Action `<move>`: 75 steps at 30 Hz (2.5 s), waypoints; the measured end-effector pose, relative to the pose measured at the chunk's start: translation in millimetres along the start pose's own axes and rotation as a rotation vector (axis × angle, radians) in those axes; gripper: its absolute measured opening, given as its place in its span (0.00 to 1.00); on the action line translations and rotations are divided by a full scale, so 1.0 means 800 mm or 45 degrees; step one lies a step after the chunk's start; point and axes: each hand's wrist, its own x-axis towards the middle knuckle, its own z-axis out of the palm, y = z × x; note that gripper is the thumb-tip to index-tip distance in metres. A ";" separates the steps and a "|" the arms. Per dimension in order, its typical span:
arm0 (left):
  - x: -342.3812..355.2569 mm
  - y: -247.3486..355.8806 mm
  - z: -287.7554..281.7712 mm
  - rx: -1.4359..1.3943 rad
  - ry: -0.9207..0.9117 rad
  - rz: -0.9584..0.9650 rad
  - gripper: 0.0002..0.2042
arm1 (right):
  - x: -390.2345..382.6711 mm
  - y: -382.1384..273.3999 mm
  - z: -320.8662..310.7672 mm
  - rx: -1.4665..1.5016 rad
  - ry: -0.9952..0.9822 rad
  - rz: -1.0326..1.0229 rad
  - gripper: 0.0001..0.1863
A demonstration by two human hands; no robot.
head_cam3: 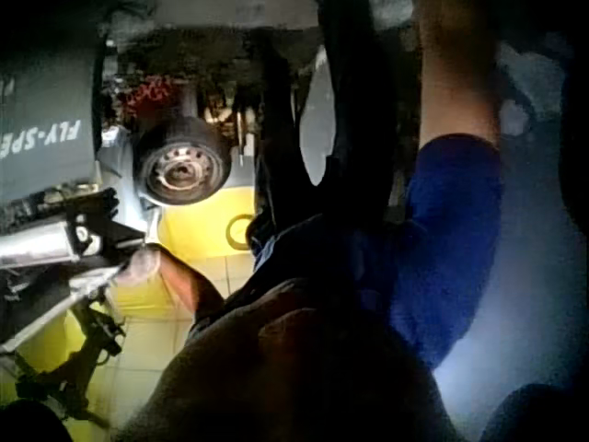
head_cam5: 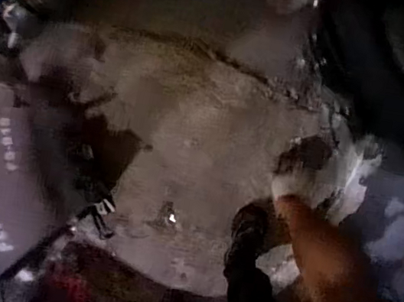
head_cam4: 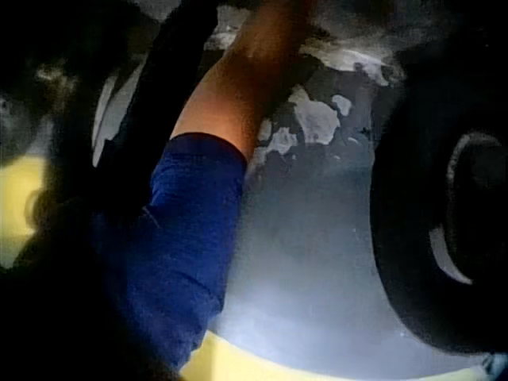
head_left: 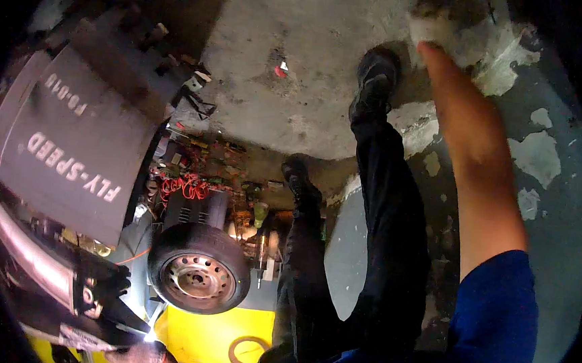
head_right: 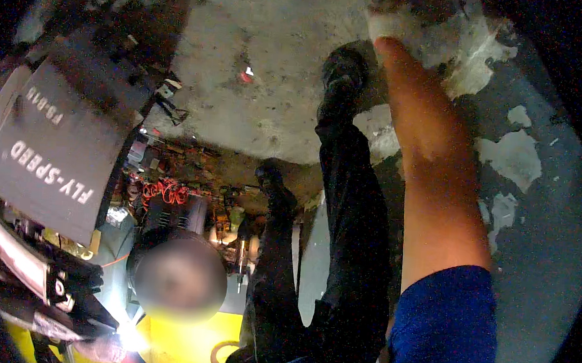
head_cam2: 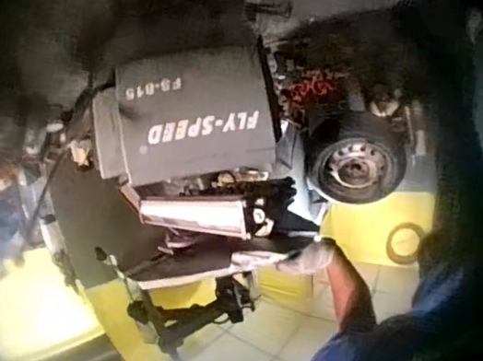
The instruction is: The person uses a red-handled tool to repeatedly pry and scrape the bead of a tire mounted on a rim. They then remove the tire from the machine and place it on the floor.
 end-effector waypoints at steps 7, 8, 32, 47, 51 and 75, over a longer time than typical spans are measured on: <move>-0.046 -0.018 -0.020 -0.183 -0.027 -0.080 0.17 | -0.244 -0.022 -0.113 0.164 -0.762 -0.321 0.38; -0.048 -0.011 -0.013 -0.259 -0.040 -0.047 0.17 | -0.285 -0.017 -0.117 0.575 -0.940 -0.169 0.32; -0.507 -0.486 -0.185 -1.808 -0.243 -0.468 0.14 | -1.282 -0.184 -0.256 0.539 -1.908 -0.534 0.33; -0.743 -0.732 -0.161 -1.471 -0.080 -1.818 0.18 | -1.564 -0.336 0.010 -0.791 -1.798 -1.904 0.12; -0.810 -0.776 -0.093 -1.446 0.243 -1.699 0.15 | -1.656 -0.293 0.040 -0.710 -1.401 -2.138 0.17; -0.975 -1.257 0.104 -0.797 0.102 -2.515 0.33 | -1.707 -0.172 0.161 -0.301 -0.883 -1.704 0.17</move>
